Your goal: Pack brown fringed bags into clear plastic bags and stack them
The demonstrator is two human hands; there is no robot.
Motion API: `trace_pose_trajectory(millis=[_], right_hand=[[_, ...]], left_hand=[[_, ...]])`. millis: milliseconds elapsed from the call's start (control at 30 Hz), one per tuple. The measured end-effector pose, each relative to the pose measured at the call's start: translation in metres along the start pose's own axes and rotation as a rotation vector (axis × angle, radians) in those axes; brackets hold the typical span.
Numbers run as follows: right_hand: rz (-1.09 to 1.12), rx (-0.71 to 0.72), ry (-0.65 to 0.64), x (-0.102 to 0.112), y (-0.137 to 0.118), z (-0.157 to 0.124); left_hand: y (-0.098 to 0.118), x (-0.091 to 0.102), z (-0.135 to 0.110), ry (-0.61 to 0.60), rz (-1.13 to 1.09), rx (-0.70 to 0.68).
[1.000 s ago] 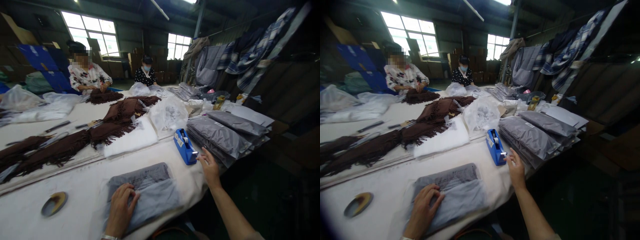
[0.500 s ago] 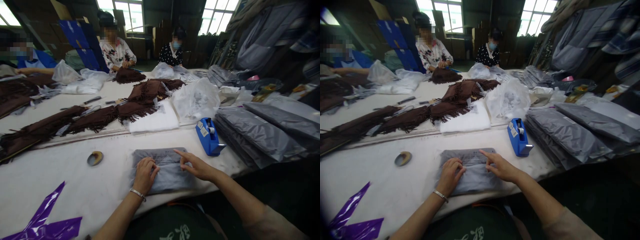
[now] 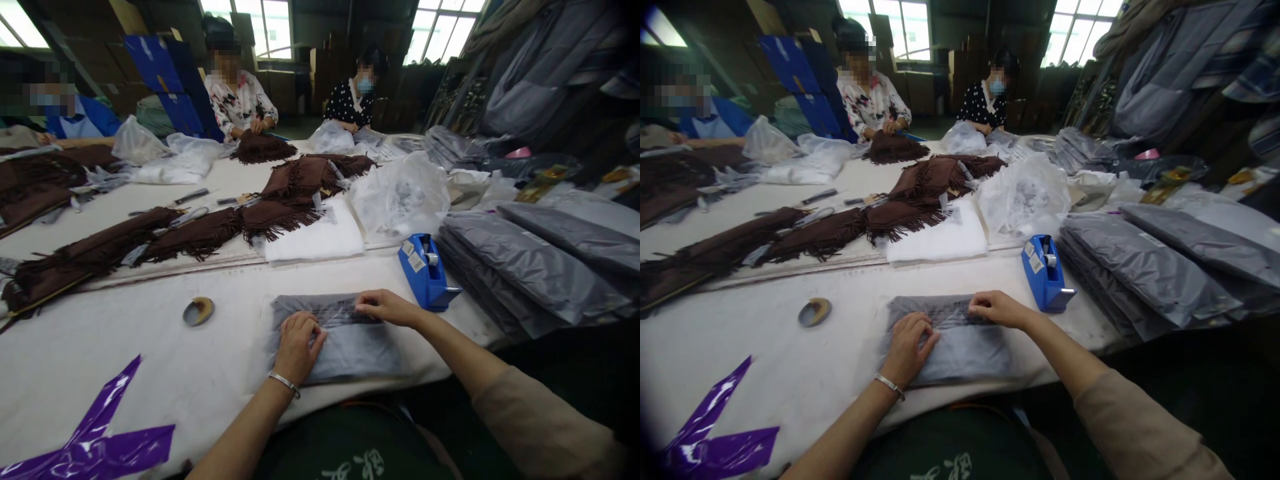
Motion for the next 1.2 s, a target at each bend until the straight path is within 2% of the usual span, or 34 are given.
trace_pose_trajectory(millis=[67, 167, 333, 400, 500, 633, 700, 767, 800, 833, 933, 967, 1000, 1067, 1200], right_hand=[[0.007, 0.003, -0.065, 0.000, -0.002, -0.001], [-0.049, -0.024, -0.118, -0.009, -0.002, 0.012], [-0.169, -0.156, -0.112, -0.033, 0.001, 0.052], [-0.182, -0.203, -0.084, -0.036, 0.003, 0.064], [-0.152, -0.251, 0.019, -0.023, 0.006, 0.069], [-0.021, -0.261, 0.232, 0.014, 0.008, 0.046], [0.091, -0.230, 0.303, 0.018, 0.000, 0.027], [0.213, -0.175, 0.328, 0.003, -0.018, 0.009], [0.348, -0.137, 0.344, -0.011, -0.029, 0.001], [0.531, -0.094, 0.368, -0.027, -0.040, -0.006], [1.394, 0.006, 0.423, -0.075, -0.066, -0.021], [1.604, 0.009, 0.407, -0.088, -0.071, -0.023], [1.721, -0.001, 0.382, -0.097, -0.076, -0.025], [1.814, -0.041, 0.356, -0.105, -0.079, -0.027], [1.878, -0.105, 0.383, -0.104, -0.075, -0.029]], left_hand=[[0.000, 0.000, 0.001, 0.004, 0.005, -0.006], [0.000, -0.001, 0.001, 0.002, 0.024, -0.001], [0.003, -0.002, 0.001, -0.022, 0.044, -0.018], [0.004, -0.002, 0.001, -0.026, 0.049, -0.021], [0.005, 0.000, 0.000, -0.012, 0.059, -0.026], [0.004, 0.001, -0.001, 0.009, 0.047, -0.017], [0.002, 0.001, -0.001, 0.015, 0.028, -0.005], [0.001, 0.001, -0.002, 0.025, 0.001, 0.003], [0.000, 0.002, -0.002, 0.033, -0.017, 0.008], [-0.001, 0.004, -0.003, 0.042, -0.037, 0.013], [0.002, 0.014, -0.009, 0.073, -0.109, 0.025], [0.006, 0.019, -0.013, 0.085, -0.132, 0.023], [0.011, 0.024, -0.016, 0.096, -0.151, 0.019], [0.025, 0.035, -0.024, 0.118, -0.180, 0.006], [0.049, 0.049, -0.034, 0.140, -0.192, -0.010]])
Point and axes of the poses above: each hand's wrist, its own z-axis towards the middle knuckle, its own x-axis out of the back of the hand, y = z × x, the point moved 6 cm from there along z, towards the middle knuckle, and after that the axes turned 2 degrees about x, right-handed, at the moved point
